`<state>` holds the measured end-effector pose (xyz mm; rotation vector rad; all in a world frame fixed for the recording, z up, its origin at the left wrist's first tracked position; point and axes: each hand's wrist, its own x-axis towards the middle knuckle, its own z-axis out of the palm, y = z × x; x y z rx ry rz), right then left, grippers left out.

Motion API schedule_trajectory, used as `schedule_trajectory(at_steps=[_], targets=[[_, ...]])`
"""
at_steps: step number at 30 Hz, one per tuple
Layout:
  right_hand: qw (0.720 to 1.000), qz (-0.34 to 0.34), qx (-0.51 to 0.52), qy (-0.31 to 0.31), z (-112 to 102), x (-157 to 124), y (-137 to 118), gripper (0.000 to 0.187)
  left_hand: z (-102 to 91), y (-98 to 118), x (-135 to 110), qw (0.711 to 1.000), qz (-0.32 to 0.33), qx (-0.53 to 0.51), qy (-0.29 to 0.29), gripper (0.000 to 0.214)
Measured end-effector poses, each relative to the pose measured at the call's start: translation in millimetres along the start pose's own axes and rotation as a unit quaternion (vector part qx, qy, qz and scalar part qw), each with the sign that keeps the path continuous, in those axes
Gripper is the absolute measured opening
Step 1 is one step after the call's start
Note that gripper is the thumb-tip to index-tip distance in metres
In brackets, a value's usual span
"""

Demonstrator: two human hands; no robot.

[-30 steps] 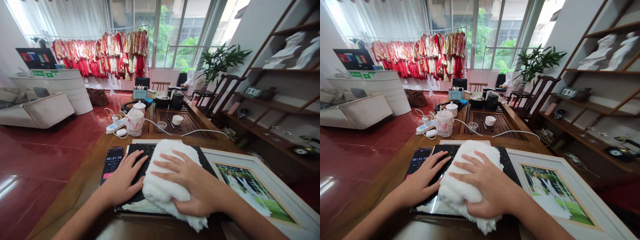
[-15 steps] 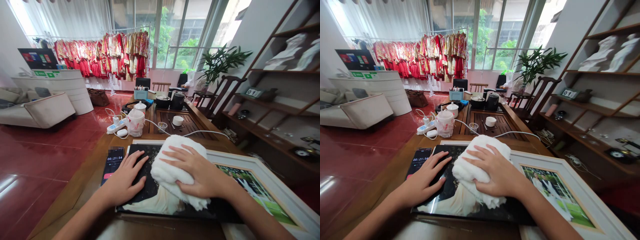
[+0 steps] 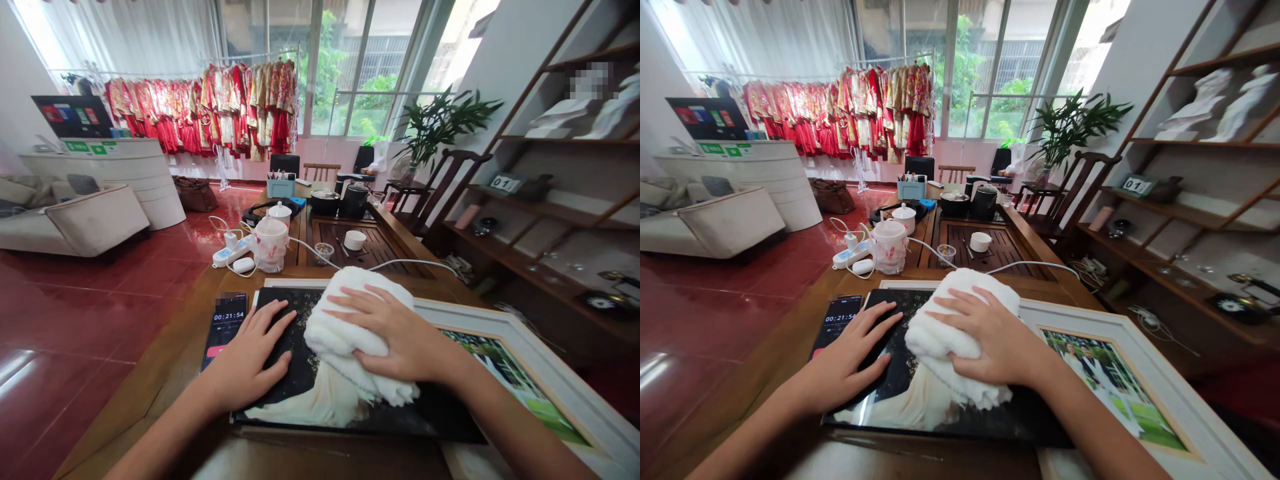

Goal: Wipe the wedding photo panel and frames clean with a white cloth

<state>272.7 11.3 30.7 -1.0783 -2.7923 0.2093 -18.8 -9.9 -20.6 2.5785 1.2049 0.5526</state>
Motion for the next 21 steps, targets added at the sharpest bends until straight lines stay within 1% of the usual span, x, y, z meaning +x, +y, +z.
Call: schedule_trajectory(at_steps=[2, 4, 10, 13, 16, 19, 21], targets=[[1.0, 0.002, -0.006, 0.008, 0, -1, 5, 0.073, -0.1, 1, -1, 1.0, -0.004, 0.002, -0.005, 0.055], [1.0, -0.003, -0.007, 0.005, 0, -1, 3, 0.072, -0.3, 1, 0, 1.0, -0.005, 0.006, -0.008, 0.055], [0.997, -0.045, 0.022, -0.051, -4, 3, -28, 0.079, 0.2, -1, 2, 1.0, -0.003, 0.01, -0.006, 0.055], [0.995, -0.054, 0.035, -0.075, -6, 5, -37, 0.082, -0.1, -1, 4, 1.0, -0.006, 0.014, -0.015, 0.055], [0.994, -0.055, 0.043, -0.081, -6, 6, -35, 0.081, -0.7, -1, 4, 1.0, -0.007, 0.013, -0.014, 0.055], [0.996, -0.05, 0.036, -0.062, -5, 5, -26, 0.078, -1.3, -1, 3, 1.0, -0.004, 0.007, -0.007, 0.055], [0.998, -0.035, 0.024, -0.043, -4, 4, -17, 0.075, -1.6, -1, 2, 1.0, -0.001, 0.005, -0.006, 0.055]])
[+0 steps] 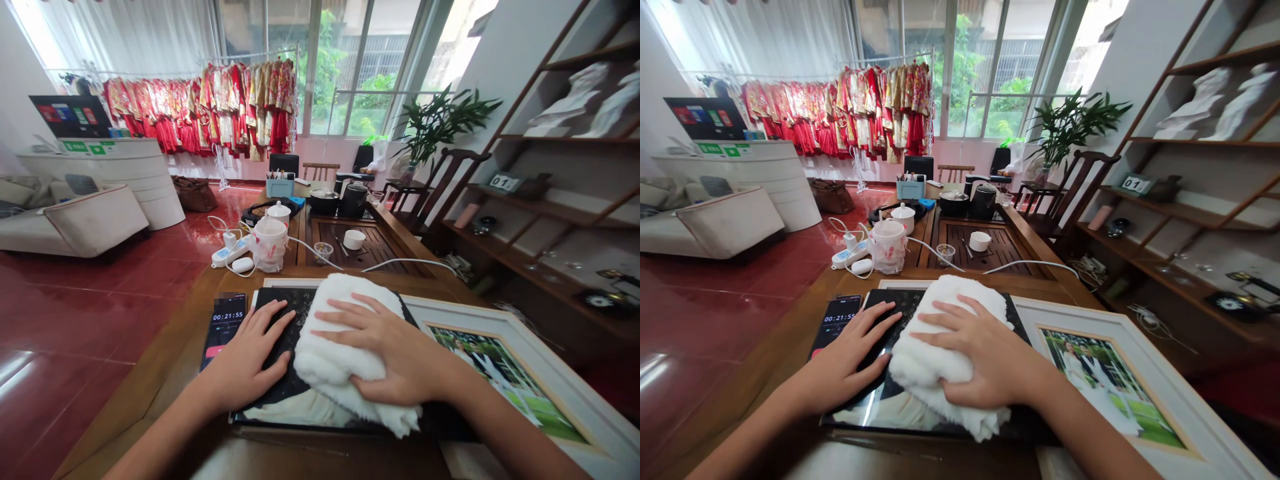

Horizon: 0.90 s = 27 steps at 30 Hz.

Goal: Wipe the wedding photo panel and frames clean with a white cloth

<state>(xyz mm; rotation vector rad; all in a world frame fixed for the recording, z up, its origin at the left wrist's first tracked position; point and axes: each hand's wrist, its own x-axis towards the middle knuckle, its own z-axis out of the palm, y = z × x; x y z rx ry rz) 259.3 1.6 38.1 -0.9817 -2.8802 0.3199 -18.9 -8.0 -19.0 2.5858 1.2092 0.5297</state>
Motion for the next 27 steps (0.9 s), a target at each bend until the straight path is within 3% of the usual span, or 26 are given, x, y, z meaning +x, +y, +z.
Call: schedule_trajectory(at_steps=[8, 19, 23, 27], targets=[[0.995, 0.075, -0.049, 0.042, 4, -7, 28, 0.068, 1.5, 0, -3, 1.0, -0.001, 0.003, 0.0, 0.056], [0.999, -0.022, 0.014, -0.042, -1, 4, -28, 0.083, 0.2, 0, 3, 1.0, -0.006, 0.01, -0.018, 0.057], [0.999, -0.008, 0.012, -0.037, -1, 3, -18, 0.079, 0.6, 0, 2, 1.0, -0.006, 0.01, -0.017, 0.056], [0.999, 0.034, -0.02, 0.005, 1, -2, 6, 0.073, 1.3, 1, -1, 1.0, -0.004, 0.002, -0.006, 0.056]])
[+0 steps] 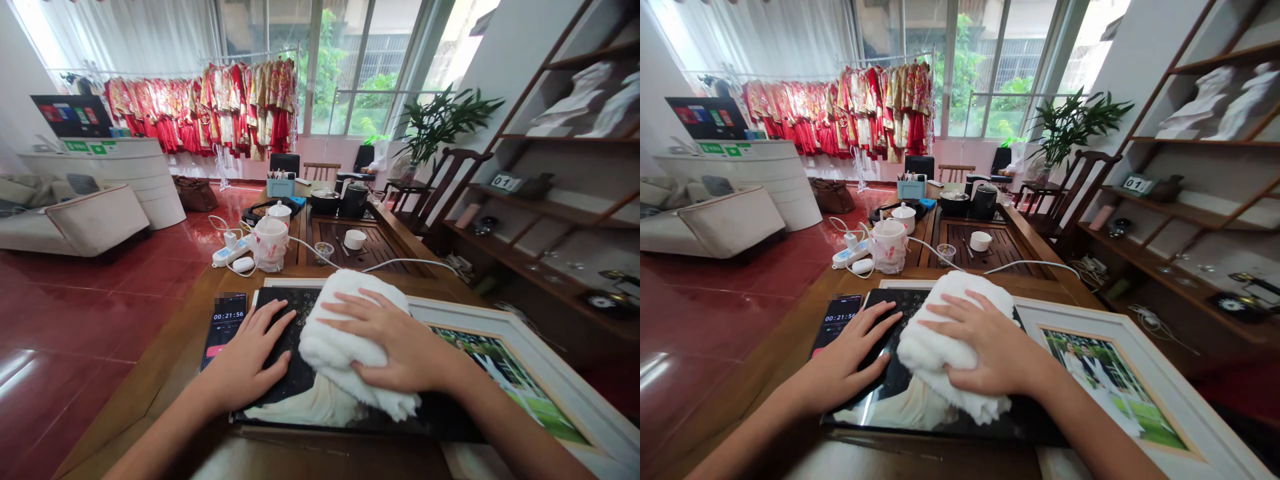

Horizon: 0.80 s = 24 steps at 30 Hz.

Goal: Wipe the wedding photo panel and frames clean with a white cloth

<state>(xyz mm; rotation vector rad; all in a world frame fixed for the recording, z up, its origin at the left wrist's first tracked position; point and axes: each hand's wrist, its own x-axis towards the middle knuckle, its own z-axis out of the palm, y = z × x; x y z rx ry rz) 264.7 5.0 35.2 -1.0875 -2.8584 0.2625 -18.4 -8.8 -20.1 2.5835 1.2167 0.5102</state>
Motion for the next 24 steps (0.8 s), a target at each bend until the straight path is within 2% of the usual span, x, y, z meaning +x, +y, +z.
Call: schedule_trajectory(at_steps=[3, 5, 11, 14, 17, 24], targets=[[0.999, 0.025, -0.015, 0.025, 1, -2, 11, 0.072, 0.2, 1, -1, 1.0, 0.0, 0.0, 0.004, 0.056], [0.999, 0.022, -0.015, 0.029, 1, -3, 9, 0.072, 0.2, 1, -1, 1.0, 0.001, 0.001, 0.004, 0.056], [0.998, -0.048, 0.023, -0.024, -2, 1, -24, 0.079, -0.2, 1, 2, 1.0, -0.004, 0.006, -0.004, 0.056], [0.996, -0.067, 0.042, -0.05, -4, 3, -32, 0.084, -0.6, 1, 2, 1.0, -0.006, 0.011, -0.013, 0.056], [0.997, -0.058, 0.035, -0.041, -3, 1, -24, 0.081, -0.4, 1, 1, 1.0, -0.008, 0.011, -0.012, 0.056], [0.999, 0.018, -0.023, 0.032, 0, -3, 11, 0.07, -0.3, 1, -1, 1.0, -0.004, 0.0, 0.0, 0.055]])
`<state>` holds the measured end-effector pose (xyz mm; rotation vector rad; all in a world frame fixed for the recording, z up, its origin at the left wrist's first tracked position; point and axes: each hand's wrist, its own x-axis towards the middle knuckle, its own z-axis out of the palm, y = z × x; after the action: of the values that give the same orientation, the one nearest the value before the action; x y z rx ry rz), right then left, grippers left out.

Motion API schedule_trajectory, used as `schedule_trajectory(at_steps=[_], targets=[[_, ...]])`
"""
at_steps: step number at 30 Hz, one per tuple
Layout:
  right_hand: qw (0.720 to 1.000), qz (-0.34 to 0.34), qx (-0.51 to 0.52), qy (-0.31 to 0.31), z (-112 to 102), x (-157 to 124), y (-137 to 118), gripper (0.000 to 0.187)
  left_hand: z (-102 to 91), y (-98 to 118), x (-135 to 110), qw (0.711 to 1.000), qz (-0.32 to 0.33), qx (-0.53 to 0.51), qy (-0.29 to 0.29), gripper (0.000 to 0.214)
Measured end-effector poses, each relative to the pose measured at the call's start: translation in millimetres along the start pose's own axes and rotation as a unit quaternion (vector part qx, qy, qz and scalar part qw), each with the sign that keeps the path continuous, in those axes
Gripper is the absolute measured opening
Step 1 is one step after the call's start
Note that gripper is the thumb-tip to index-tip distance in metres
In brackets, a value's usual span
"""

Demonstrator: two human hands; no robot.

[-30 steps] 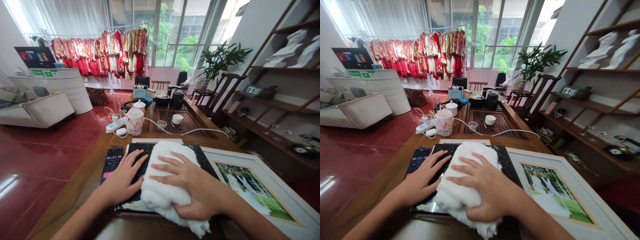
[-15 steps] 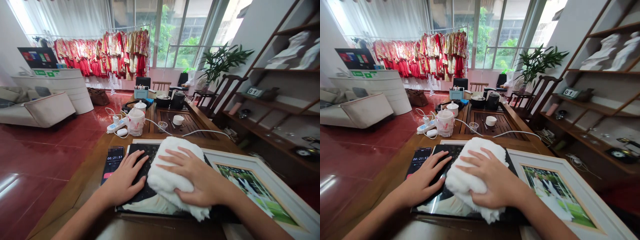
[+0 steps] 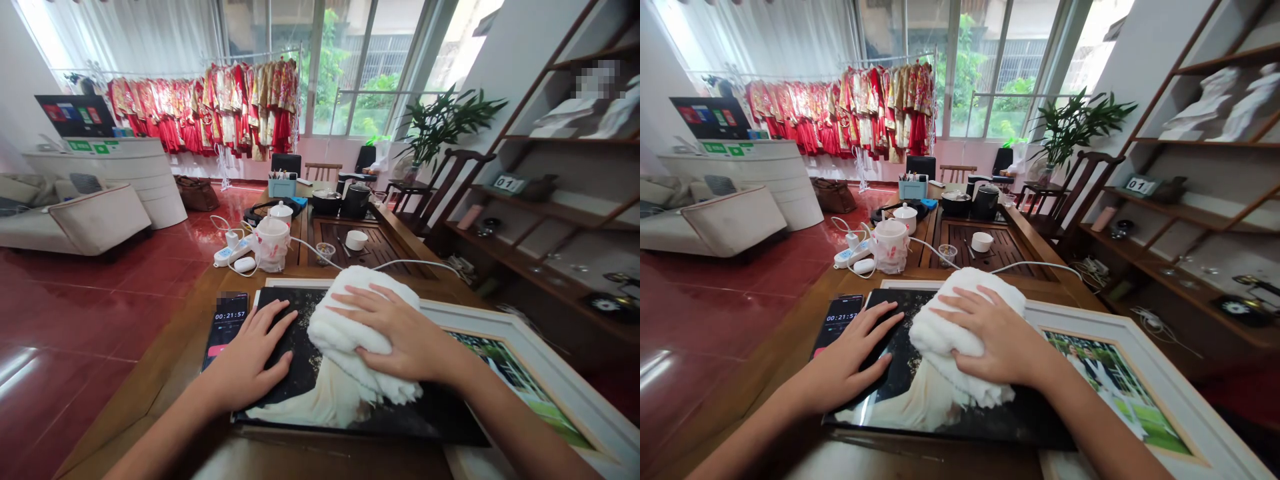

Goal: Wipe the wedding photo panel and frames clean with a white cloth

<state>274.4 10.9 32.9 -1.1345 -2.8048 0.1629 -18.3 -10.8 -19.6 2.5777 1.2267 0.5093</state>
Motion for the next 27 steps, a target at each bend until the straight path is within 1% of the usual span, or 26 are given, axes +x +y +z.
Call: schedule_trajectory(at_steps=[2, 4, 8, 11, 14, 19, 21, 24, 27], targets=[[1.0, 0.001, -0.001, 0.01, 0, 0, -2, 0.072, -0.6, 0, 0, 1.0, 0.002, -0.001, 0.002, 0.055], [1.0, -0.015, 0.008, 0.008, 0, 0, -10, 0.073, -1.3, 0, 0, 1.0, 0.005, -0.003, 0.004, 0.055], [0.997, -0.066, 0.031, -0.035, -3, 2, -33, 0.076, -2.2, 1, 3, 1.0, 0.002, -0.009, 0.001, 0.055], [0.994, -0.079, 0.041, -0.058, -5, 3, -39, 0.079, -2.6, 2, 5, 1.0, -0.005, -0.007, -0.003, 0.055], [0.996, -0.068, 0.038, -0.054, -5, 3, -31, 0.077, -2.2, 2, 4, 1.0, -0.001, -0.009, 0.001, 0.055], [1.0, -0.011, -0.006, -0.002, 0, 0, 0, 0.072, -0.9, 1, 0, 1.0, 0.003, -0.002, 0.003, 0.055], [1.0, 0.006, -0.017, 0.016, 1, -1, 7, 0.072, -0.6, 1, -1, 1.0, 0.005, -0.001, 0.006, 0.055], [1.0, 0.004, -0.015, 0.02, 1, -2, 3, 0.073, -0.5, 1, 0, 1.0, 0.007, -0.003, 0.01, 0.055], [0.999, -0.032, 0.01, -0.009, -2, 0, -15, 0.074, -0.8, 1, 2, 1.0, 0.006, -0.003, 0.006, 0.055]])
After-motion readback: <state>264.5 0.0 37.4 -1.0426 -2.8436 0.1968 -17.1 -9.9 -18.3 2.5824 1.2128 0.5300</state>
